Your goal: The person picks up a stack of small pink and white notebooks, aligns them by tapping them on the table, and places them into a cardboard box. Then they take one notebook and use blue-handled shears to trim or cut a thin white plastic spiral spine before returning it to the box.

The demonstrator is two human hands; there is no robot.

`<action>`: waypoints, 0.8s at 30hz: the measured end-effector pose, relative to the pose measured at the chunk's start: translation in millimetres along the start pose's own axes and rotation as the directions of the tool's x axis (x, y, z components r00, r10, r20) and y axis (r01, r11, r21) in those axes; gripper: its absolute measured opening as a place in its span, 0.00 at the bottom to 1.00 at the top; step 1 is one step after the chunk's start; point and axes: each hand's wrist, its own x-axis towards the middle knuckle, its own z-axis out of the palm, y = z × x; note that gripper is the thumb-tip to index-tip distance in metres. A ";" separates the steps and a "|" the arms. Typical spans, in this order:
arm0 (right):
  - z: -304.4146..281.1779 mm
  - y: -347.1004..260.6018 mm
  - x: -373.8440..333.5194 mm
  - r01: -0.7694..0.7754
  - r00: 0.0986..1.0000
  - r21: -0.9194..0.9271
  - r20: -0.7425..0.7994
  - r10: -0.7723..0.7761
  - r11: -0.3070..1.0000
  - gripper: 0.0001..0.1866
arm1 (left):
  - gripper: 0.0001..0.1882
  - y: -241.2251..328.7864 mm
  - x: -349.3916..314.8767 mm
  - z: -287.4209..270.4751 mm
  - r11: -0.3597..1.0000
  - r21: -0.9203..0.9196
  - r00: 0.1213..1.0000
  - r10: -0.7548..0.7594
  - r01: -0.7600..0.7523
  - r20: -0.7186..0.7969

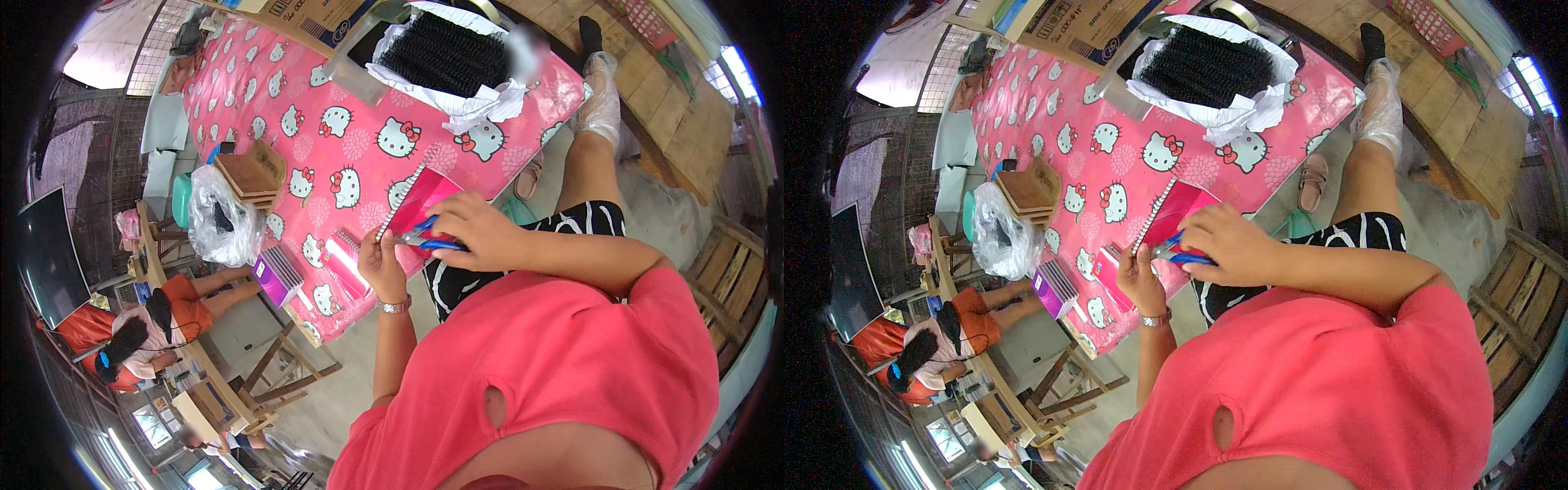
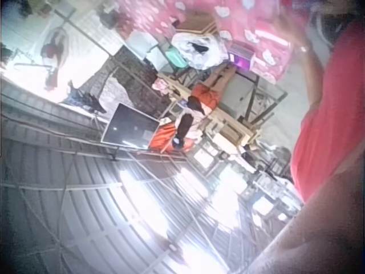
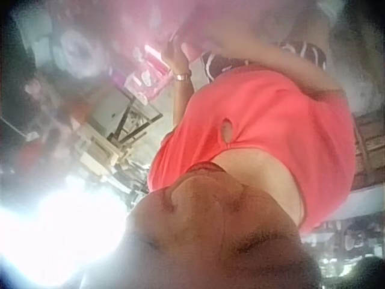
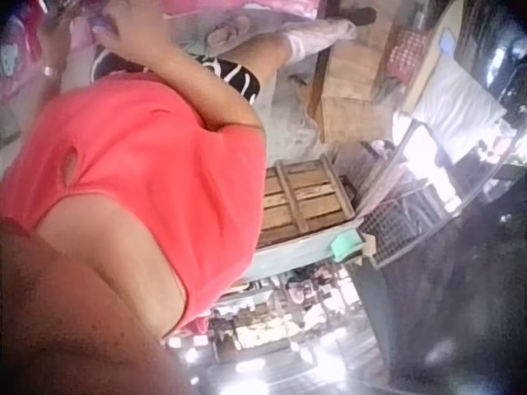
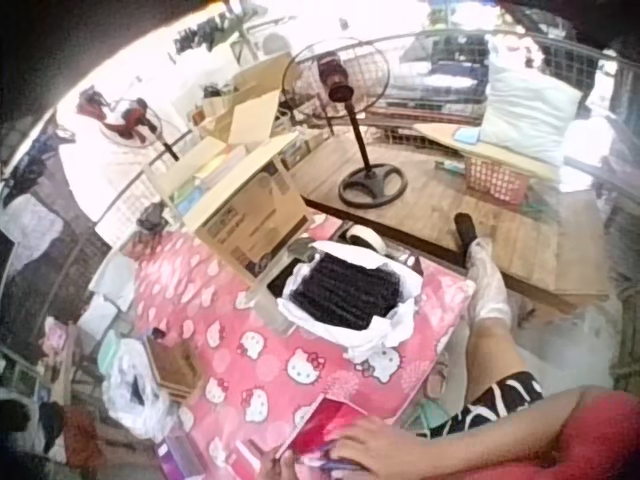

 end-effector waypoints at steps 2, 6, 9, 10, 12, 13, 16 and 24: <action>11.9 -4.9 7.0 -0.015 0.999 -0.067 0.028 0.017 0.998 0.20 | 0.09 -4.5 -1.0 -3.8 0.983 0.176 0.998 0.052 -0.046 -0.032; 18.7 -10.6 13.5 0.033 0.999 -0.218 0.049 -0.022 0.975 0.25 | 0.10 -8.8 -7.0 -0.5 0.993 0.091 0.995 0.083 -0.078 -0.056; 17.7 -13.3 9.6 -0.007 0.994 -0.261 0.107 0.036 0.965 0.23 | 0.12 -6.4 -6.7 3.5 0.990 0.121 0.994 0.082 -0.074 -0.068; 17.3 -13.1 9.9 -0.009 0.994 -0.263 0.106 0.038 0.965 0.23 | 0.13 -5.5 -7.1 4.8 0.982 0.170 0.992 0.102 -0.087 -0.078; 16.9 -12.8 12.7 -0.340 0.892 0.105 0.351 0.285 0.934 0.19 | 0.13 -4.7 -8.2 5.7 0.971 0.217 0.989 0.121 -0.100 -0.084; 16.0 -13.4 14.6 -0.342 0.893 0.103 0.347 0.288 0.934 0.19 | 0.14 -3.9 -8.8 5.0 0.972 0.222 0.992 0.100 -0.082 -0.071; 13.4 -15.3 15.8 -0.821 0.572 0.479 0.694 0.437 0.312 0.19 | 0.15 0.5 -7.6 3.2 0.978 0.198 0.996 0.079 -0.068 -0.045; -34.7 -3.4 -2.9 -0.688 0.621 0.487 0.779 0.089 0.538 0.22 | 0.10 94.7 23.6 -15.6 0.781 0.524 0.929 0.188 -0.338 0.318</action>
